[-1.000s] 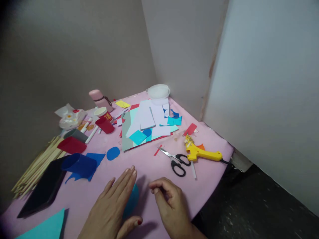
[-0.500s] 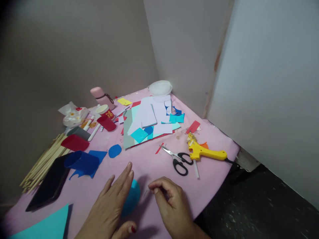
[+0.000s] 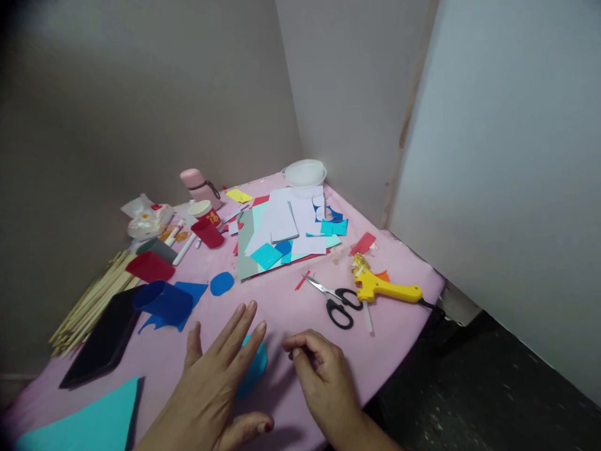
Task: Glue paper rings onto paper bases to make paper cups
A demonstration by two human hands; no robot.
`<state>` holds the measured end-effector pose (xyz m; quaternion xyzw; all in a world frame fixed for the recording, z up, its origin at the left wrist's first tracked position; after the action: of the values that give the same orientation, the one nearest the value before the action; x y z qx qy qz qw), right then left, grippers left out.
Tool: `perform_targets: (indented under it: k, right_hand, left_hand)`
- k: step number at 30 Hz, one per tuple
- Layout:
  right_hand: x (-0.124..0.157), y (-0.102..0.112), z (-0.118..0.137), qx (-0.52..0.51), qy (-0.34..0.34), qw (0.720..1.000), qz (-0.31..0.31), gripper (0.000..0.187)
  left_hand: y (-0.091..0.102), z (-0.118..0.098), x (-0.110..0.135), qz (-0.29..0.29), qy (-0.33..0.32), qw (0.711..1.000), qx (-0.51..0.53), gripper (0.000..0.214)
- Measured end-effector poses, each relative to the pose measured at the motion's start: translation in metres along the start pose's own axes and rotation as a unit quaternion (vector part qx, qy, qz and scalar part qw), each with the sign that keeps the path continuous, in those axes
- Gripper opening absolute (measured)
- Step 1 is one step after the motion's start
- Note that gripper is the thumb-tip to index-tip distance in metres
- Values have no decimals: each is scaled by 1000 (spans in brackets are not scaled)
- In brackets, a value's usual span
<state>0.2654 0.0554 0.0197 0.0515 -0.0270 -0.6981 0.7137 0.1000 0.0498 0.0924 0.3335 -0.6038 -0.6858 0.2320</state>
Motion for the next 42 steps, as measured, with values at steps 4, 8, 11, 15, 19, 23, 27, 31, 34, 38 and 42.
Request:
perform_targets:
  k: [4, 8, 11, 15, 19, 23, 27, 31, 34, 38, 42]
  right_hand:
    - [0, -2, -3, 9, -9, 1000, 2, 18]
    - [0, 0, -4, 30, -27, 999, 19, 24]
    - [-7, -1, 2, 99, -28, 992, 73, 29]
    - [-27, -10, 15, 183, 0, 975, 124, 24]
    - [-44, -28, 22, 240, 16, 958, 157, 16]
    - [-50, -39, 22, 265, 5, 950, 167, 14]
    - [-49, -43, 18, 240, -23, 954, 178, 13]
    - [-46, -44, 14, 161, -60, 966, 193, 12]
    - [-43, -43, 10, 73, -89, 971, 208, 18]
    - [-39, -41, 4, -42, -144, 961, 234, 32]
    - [-35, -39, -2, -112, -190, 948, 229, 38]
  left_hand:
    - [20, -2, 11, -55, 12, 996, 65, 80]
    - [22, 15, 39, -186, 211, 941, 190, 55]
    - [-2, 34, 63, -199, 361, 877, 246, 43]
    - [-31, 41, 72, -121, 353, 887, 271, 37]
    - [-37, 33, 66, -61, 342, 905, 244, 36]
    - [-40, 28, 67, -45, 344, 908, 235, 37]
    - [-50, 29, 74, -78, 321, 913, 239, 35]
    - [-58, 31, 82, -124, 327, 898, 266, 34]
    - [-57, 32, 84, -144, 381, 833, 374, 38]
    - [-48, 25, 75, -158, 394, 658, 622, 41]
    - [-34, 13, 60, -163, 357, 547, 739, 36]
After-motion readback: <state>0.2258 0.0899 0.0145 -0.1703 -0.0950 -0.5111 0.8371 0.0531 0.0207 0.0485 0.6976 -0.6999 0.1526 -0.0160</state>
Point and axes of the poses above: each hand's wrist, its own x-axis away from the middle knuckle, its own y-axis out of the back of the hand, z = x × y, the point moved 2 cm from there along -x, towards the middle knuckle, and after that the axes turned 7 degrees about x, right-handed, at the moved point
